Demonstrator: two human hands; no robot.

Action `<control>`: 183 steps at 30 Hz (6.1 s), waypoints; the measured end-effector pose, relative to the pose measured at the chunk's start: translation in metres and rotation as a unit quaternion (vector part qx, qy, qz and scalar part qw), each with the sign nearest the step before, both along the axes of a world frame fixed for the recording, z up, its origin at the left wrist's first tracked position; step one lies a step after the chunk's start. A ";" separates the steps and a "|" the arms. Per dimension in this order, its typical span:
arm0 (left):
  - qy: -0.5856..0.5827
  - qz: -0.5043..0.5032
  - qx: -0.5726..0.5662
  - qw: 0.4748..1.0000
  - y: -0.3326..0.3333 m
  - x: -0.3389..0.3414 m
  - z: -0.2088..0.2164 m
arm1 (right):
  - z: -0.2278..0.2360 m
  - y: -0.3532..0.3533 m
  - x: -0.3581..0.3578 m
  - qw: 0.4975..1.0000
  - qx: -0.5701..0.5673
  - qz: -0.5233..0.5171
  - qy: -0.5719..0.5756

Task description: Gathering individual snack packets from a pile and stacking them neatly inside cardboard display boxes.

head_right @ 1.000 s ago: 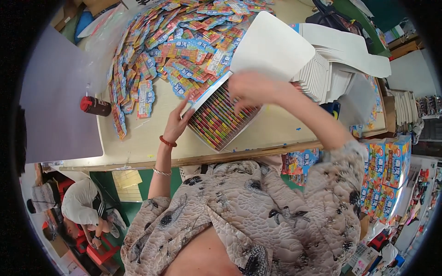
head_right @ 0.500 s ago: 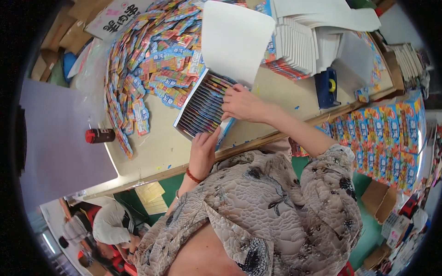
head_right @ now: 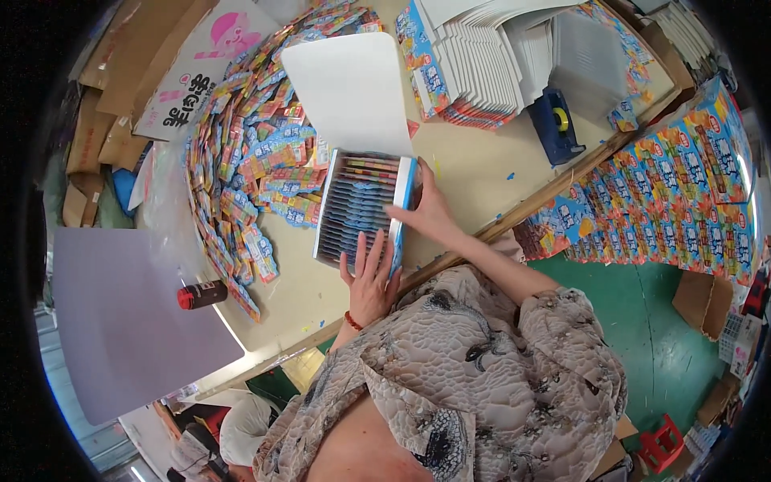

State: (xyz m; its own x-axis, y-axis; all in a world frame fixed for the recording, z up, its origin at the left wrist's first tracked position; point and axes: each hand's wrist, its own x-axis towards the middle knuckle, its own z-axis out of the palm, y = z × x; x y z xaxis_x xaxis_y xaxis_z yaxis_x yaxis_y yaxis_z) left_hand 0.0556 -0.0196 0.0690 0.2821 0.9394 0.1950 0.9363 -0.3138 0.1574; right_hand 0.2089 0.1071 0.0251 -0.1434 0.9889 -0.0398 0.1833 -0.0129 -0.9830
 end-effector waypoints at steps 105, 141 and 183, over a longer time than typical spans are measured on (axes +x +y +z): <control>-0.064 -0.095 0.157 0.981 0.065 -0.029 -0.038 | 0.000 -0.006 0.058 0.850 0.469 0.136 -0.196; -0.163 -0.021 0.200 0.966 0.065 0.016 -0.043 | 0.032 0.012 0.267 0.950 -0.087 -0.297 0.039; -0.152 0.007 0.139 0.978 0.076 0.049 -0.015 | 0.011 -0.036 0.053 0.948 -0.255 0.048 0.185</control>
